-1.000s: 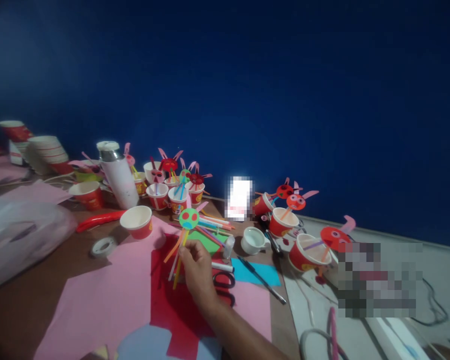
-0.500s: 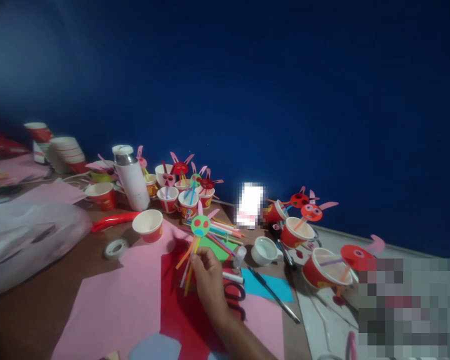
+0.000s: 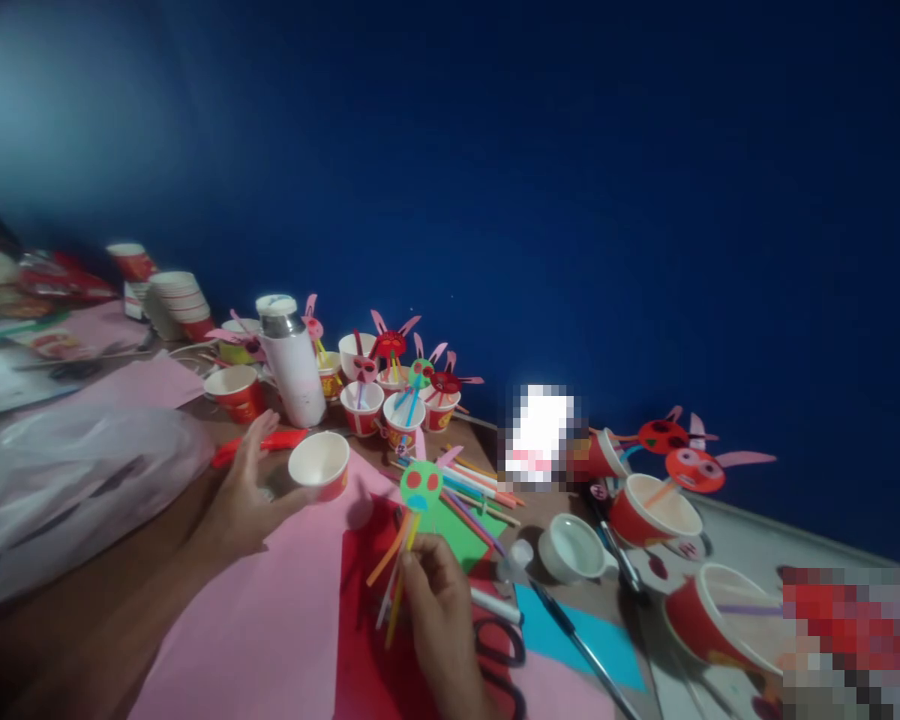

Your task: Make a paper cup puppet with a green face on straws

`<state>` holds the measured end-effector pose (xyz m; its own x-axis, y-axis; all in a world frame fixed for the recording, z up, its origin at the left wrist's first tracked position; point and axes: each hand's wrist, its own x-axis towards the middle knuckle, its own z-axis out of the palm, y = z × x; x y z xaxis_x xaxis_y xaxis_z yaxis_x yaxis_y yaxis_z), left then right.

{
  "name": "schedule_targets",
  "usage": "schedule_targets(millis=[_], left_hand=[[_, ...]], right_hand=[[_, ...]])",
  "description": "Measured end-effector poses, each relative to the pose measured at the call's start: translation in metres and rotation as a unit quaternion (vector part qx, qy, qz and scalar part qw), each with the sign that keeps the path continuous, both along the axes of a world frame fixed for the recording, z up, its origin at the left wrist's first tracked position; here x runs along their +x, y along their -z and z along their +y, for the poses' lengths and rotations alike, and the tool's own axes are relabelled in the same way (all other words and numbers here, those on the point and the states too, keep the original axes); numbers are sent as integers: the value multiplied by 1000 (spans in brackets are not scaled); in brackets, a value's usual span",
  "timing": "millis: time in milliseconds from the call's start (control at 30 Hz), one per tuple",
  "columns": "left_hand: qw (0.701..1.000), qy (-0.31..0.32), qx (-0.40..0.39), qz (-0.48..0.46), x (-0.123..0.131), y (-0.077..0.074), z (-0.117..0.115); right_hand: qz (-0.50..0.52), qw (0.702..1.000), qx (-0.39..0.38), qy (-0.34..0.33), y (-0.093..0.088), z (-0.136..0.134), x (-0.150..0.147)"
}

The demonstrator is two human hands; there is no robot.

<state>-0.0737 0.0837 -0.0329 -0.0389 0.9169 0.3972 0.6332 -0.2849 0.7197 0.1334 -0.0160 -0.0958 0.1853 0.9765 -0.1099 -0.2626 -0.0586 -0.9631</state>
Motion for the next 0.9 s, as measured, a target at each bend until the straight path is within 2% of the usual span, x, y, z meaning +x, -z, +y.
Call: schedule_targets(millis=[67,133,200,333,400,533,633,767,900], left_hand=[[1000,13,-10,19,0,17,10],[999,30,-17,16,3,25,14],[999,31,-23,12,8,26,13],[999,-10,-21,36,15,24,8],[998,10,19,58,14,26,4],[980,107,134,104,8,30,-11],[972,133,156,113,7,25,-27],[977,116,166,67,8,12,-46],[983,100,152,26,10,0,-59]], right_hand=[[-8,1000,-9,-5,1,-1,0],[-15,1000,-13,-11,1,-1,0],[-23,999,-14,-17,1,-2,0],[-32,999,-11,-18,1,-2,0],[-24,1000,-7,-15,1,-1,0],[-2,1000,2,-13,-2,0,3],[-6,1000,12,-12,-6,0,5],[-45,998,34,-27,-16,2,11],[-147,988,43,-23,-28,4,17]])
